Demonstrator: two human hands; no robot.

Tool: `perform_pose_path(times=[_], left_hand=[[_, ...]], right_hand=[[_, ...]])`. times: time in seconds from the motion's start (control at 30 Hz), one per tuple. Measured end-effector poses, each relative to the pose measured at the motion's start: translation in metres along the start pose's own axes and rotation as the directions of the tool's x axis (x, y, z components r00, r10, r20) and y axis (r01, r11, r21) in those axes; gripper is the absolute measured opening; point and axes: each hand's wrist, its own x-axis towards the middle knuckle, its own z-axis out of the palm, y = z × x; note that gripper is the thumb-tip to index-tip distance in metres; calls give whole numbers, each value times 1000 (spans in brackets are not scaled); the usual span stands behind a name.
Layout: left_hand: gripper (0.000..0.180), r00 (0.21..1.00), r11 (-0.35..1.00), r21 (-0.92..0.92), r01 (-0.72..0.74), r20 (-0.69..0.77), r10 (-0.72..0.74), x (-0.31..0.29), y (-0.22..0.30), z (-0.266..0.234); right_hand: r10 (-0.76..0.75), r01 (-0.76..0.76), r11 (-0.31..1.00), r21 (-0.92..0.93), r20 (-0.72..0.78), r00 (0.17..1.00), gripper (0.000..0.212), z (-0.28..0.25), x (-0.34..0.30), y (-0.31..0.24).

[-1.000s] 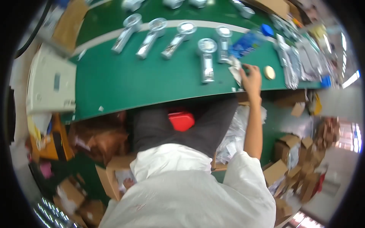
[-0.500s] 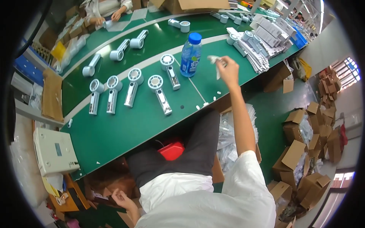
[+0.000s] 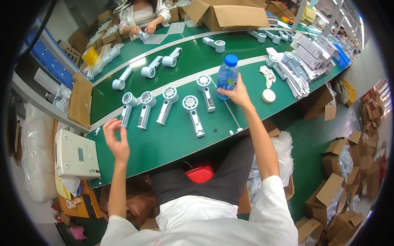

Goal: Packaging shower heads into bubble wrap bags on an assembly line.

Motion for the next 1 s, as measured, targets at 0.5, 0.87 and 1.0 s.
perform_pose_path(times=[0.5,0.87,1.0], left_hand=[[75,898,777,591,216,192,-395,161,-327,75],[46,999,845,534,21,-47,5,199,-317,-43],[47,998,731,679,-65,28,63,192,-245,-112]], right_hand=[[-132,-85,918,-387,-500,856,78,-82,-1,64],[212,-814,536,-222,-899,384,25,-195,-429,140],[188,-839,487,-245,-908,374,41,-194,-497,173]])
